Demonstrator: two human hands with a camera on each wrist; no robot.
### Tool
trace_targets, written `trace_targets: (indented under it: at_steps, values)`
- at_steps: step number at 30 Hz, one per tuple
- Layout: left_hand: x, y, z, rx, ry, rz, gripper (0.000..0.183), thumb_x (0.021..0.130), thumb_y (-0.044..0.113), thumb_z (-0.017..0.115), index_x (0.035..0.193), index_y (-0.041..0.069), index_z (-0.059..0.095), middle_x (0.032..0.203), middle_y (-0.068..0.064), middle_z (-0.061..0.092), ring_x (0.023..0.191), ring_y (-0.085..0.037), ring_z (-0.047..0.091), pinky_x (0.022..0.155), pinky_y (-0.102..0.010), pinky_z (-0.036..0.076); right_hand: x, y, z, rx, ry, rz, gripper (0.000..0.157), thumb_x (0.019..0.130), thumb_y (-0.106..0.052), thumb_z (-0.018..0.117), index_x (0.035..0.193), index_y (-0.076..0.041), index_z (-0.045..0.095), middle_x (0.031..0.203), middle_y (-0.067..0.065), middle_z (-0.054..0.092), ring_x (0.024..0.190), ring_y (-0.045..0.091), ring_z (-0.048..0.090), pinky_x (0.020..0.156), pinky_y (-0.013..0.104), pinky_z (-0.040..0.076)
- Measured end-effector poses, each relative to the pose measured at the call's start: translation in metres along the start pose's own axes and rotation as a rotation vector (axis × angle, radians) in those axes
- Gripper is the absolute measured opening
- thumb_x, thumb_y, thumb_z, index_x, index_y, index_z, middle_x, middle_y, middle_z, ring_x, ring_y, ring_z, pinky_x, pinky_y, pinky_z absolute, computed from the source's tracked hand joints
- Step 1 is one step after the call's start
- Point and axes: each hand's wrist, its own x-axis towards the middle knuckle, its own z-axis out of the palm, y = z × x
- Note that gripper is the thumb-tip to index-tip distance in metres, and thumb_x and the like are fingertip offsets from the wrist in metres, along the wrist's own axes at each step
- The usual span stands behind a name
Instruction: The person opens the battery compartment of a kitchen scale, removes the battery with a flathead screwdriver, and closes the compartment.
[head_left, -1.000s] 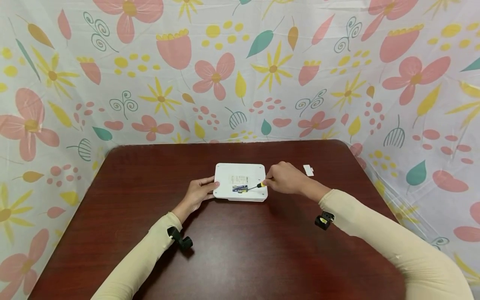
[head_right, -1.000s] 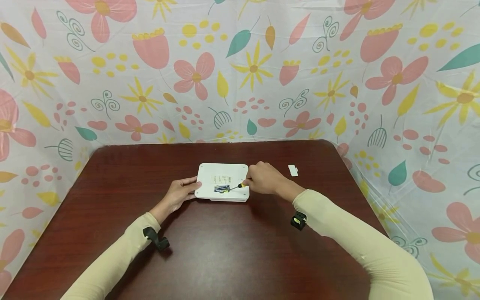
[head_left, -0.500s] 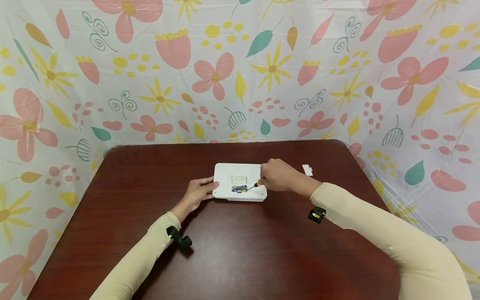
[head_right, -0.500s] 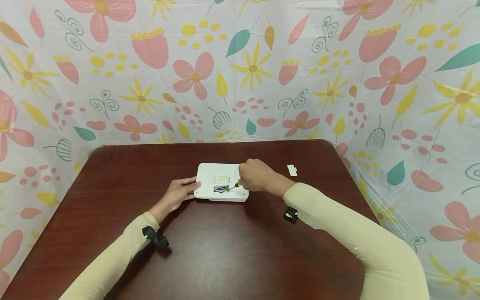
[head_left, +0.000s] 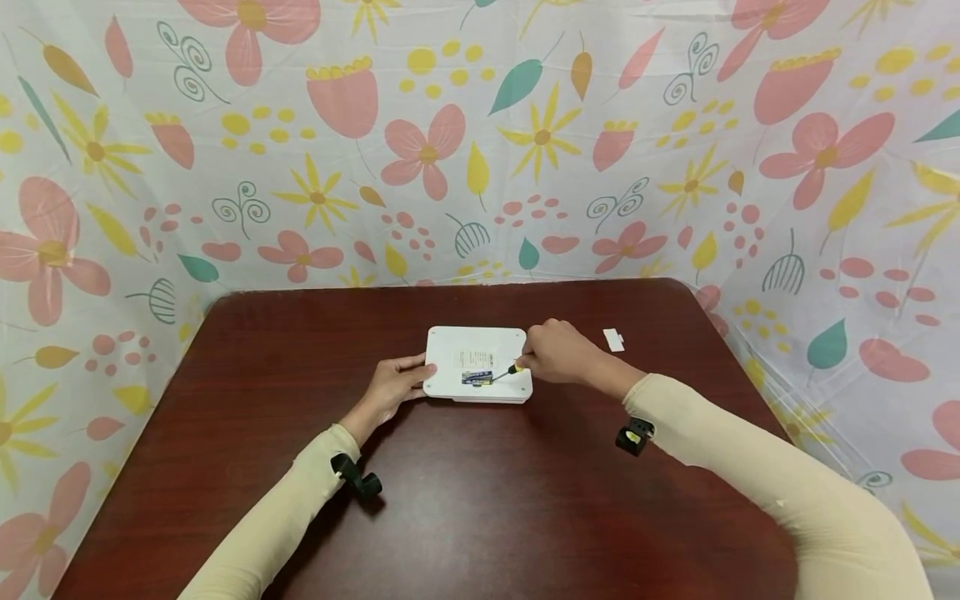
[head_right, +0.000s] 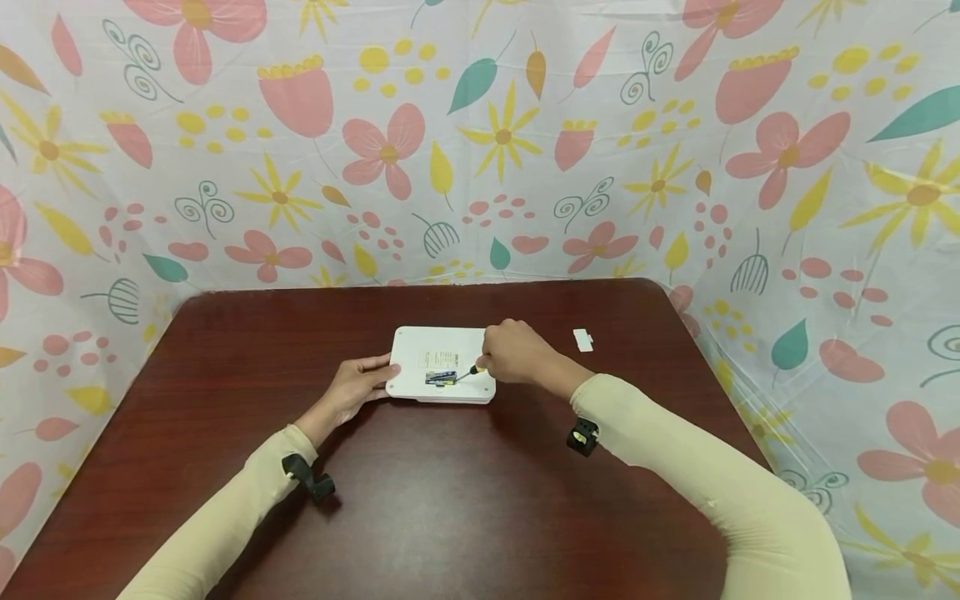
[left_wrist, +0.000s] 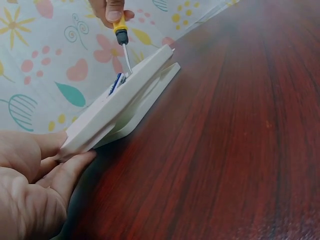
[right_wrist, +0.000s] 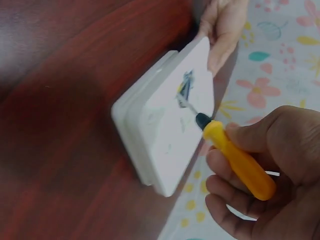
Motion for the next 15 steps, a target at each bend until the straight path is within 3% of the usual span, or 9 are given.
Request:
trace_targets:
  at_steps: [4,8,11,15]
  values:
    - [-0.001,0.002,0.000,-0.001,0.007,0.002,0.051,0.097,0.000,0.068,0.144,-0.009,0.051,0.133,-0.030,0.061,0.086,-0.014,0.071,0.075,-0.031,0.063,-0.007,0.015,0.009,0.080,0.013,0.033,0.020,0.096,-0.016,0.073,0.078,-0.009,0.081,0.055,-0.006,0.054,0.045,0.007,0.030,0.050,0.023,0.029]
    - [-0.001,0.002,-0.001,-0.001,0.004,0.006,0.051,0.097,0.000,0.068,0.144,-0.010,0.050,0.134,-0.031,0.060,0.087,-0.014,0.071,0.076,-0.031,0.063,-0.014,0.031,0.022,0.136,0.008,0.063,0.016,0.098,-0.018,0.071,0.096,-0.009,0.084,0.085,0.003,0.077,0.044,0.006,0.031,0.051,0.022,0.031]
    - [-0.001,0.001,-0.001,0.004,-0.001,0.004,0.052,0.097,0.001,0.068,0.144,-0.010,0.050,0.135,-0.031,0.059,0.087,-0.014,0.071,0.076,-0.031,0.063,-0.021,0.040,0.031,0.153,0.001,0.081,0.017,0.099,-0.019,0.070,0.103,-0.008,0.083,0.102,0.008,0.078,0.047,0.006,0.032,0.052,0.022,0.032]
    - [0.000,0.001,0.000,0.006,-0.002,0.008,0.052,0.097,0.001,0.069,0.144,-0.011,0.050,0.135,-0.032,0.059,0.086,-0.014,0.071,0.076,-0.031,0.063,-0.027,0.047,0.041,0.171,0.016,0.101,0.020,0.099,-0.019,0.070,0.108,-0.006,0.081,0.105,0.009,0.078,0.052,0.005,0.040,0.054,0.023,0.037]
